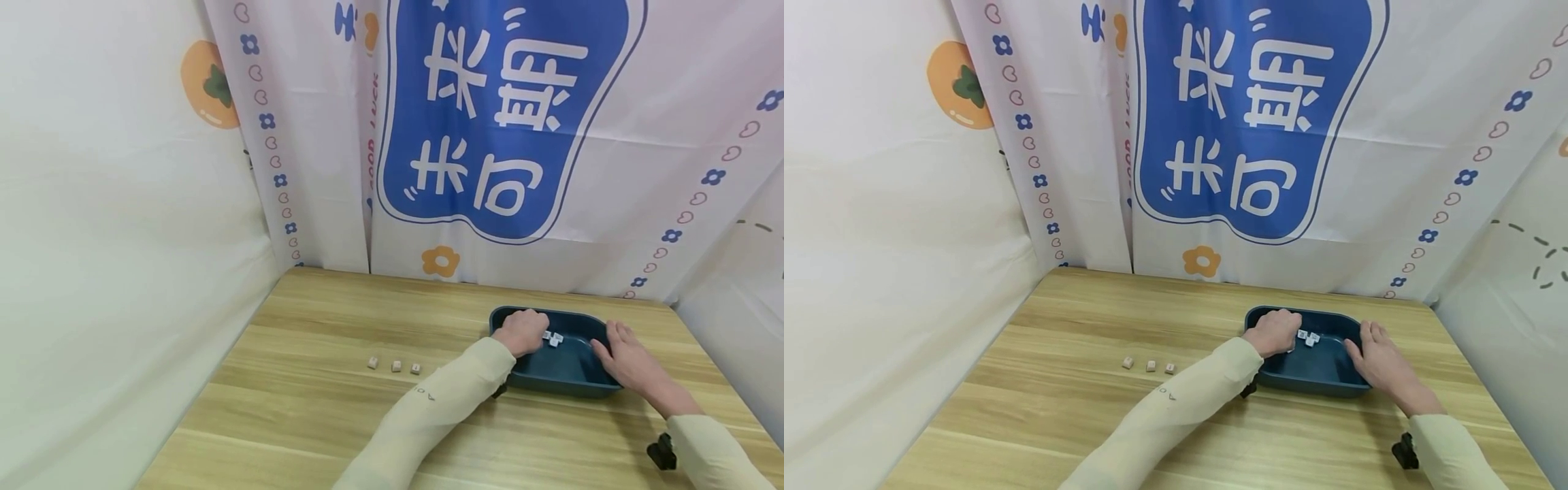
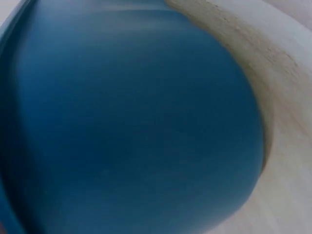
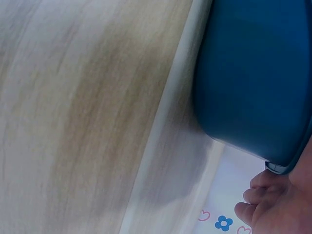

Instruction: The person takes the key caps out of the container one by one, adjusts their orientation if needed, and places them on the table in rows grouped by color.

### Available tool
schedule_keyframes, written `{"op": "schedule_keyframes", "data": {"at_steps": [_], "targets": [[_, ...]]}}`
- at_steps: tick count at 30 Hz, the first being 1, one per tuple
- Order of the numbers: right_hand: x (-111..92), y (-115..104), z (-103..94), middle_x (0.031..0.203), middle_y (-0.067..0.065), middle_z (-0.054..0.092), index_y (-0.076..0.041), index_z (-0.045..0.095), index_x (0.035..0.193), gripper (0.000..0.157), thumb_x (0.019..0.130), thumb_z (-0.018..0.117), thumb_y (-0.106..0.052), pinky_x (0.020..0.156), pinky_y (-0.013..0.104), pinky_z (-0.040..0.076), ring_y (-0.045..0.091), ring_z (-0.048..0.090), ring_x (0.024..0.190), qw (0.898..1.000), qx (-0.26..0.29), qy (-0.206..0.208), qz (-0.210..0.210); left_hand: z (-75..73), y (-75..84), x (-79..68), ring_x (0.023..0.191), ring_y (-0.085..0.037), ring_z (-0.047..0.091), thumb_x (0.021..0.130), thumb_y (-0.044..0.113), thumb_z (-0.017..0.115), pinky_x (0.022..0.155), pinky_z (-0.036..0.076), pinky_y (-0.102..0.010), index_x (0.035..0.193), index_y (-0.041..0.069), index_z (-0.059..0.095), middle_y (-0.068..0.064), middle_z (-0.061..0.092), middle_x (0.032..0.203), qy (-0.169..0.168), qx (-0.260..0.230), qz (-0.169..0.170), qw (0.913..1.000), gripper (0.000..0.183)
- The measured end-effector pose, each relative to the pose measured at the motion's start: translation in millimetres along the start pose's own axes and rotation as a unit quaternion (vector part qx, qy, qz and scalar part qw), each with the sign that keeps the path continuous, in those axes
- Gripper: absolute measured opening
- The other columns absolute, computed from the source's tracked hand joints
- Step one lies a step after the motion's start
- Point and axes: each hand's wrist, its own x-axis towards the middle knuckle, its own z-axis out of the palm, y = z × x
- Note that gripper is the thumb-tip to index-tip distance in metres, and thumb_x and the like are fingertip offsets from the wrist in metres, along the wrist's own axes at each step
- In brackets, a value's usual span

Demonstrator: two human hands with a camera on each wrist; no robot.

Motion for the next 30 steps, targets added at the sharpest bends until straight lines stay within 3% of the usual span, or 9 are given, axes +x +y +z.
{"op": "schedule_keyframes", "data": {"at_steps": [7, 12, 17, 25, 30], "targets": [[-0.1, -0.3, 0.6, 0.145, 0.050, 0.014, 0.024, 0.014, 0.144, 0.079, 0.106, 0.032, -0.043, 0.109, 0.069, 0.020, 0.062, 0.016, 0.137, 1.000, -0.003, 0.003, -0.001, -5.9, -2.9, -4.4, 0.057, -0.009, 0.046, 0.100, 0.021, 0.055, 0.049, 0.039, -0.023, 0.084, 0.022, 0.061, 0.005, 0.052, 0.068, 0.005, -0.004, 0.002, 1.0000, 0.016], [-1.1, -1.1, -0.5, 0.145, 0.051, 0.014, 0.024, 0.015, 0.144, 0.079, 0.106, 0.032, -0.043, 0.109, 0.069, 0.020, 0.062, 0.015, 0.137, 1.000, -0.001, 0.005, -0.002, -9.5, -7.6, -6.8, 0.057, -0.008, 0.045, 0.099, 0.018, 0.054, 0.047, 0.038, -0.023, 0.078, 0.021, 0.058, 0.005, 0.050, 0.068, 0.029, -0.006, 0.011, 0.9995, 0.022], [-0.8, 0.1, 0.1, 0.145, 0.051, 0.014, 0.024, 0.015, 0.144, 0.079, 0.106, 0.033, -0.043, 0.109, 0.069, 0.020, 0.062, 0.016, 0.136, 1.000, 0.000, 0.005, -0.002, -16.5, -14.4, -11.2, 0.059, -0.008, 0.044, 0.098, 0.016, 0.055, 0.047, 0.038, -0.021, 0.082, 0.021, 0.059, 0.005, 0.048, 0.070, 0.044, 0.001, 0.020, 0.9988, 0.017], [-1.7, -0.5, -0.5, 0.144, 0.051, 0.014, 0.024, 0.015, 0.143, 0.078, 0.106, 0.033, -0.042, 0.109, 0.069, 0.018, 0.063, 0.014, 0.136, 1.000, 0.003, 0.004, -0.008, -30.4, -24.8, -23.8, 0.072, -0.007, 0.050, 0.098, 0.018, 0.054, 0.059, 0.044, -0.020, 0.080, 0.019, 0.064, 0.006, 0.058, 0.081, 0.076, 0.011, 0.035, 0.9964, 0.020], [-2.9, -1.8, -0.8, 0.144, 0.051, 0.014, 0.024, 0.014, 0.143, 0.079, 0.106, 0.032, -0.043, 0.109, 0.069, 0.019, 0.063, 0.015, 0.136, 1.000, 0.004, 0.005, -0.009, -35.6, -32.4, -32.4, 0.068, -0.006, 0.049, 0.099, 0.017, 0.052, 0.057, 0.042, -0.017, 0.080, 0.017, 0.064, 0.006, 0.056, 0.075, 0.097, -0.004, 0.050, 0.9940, 0.022]]}}
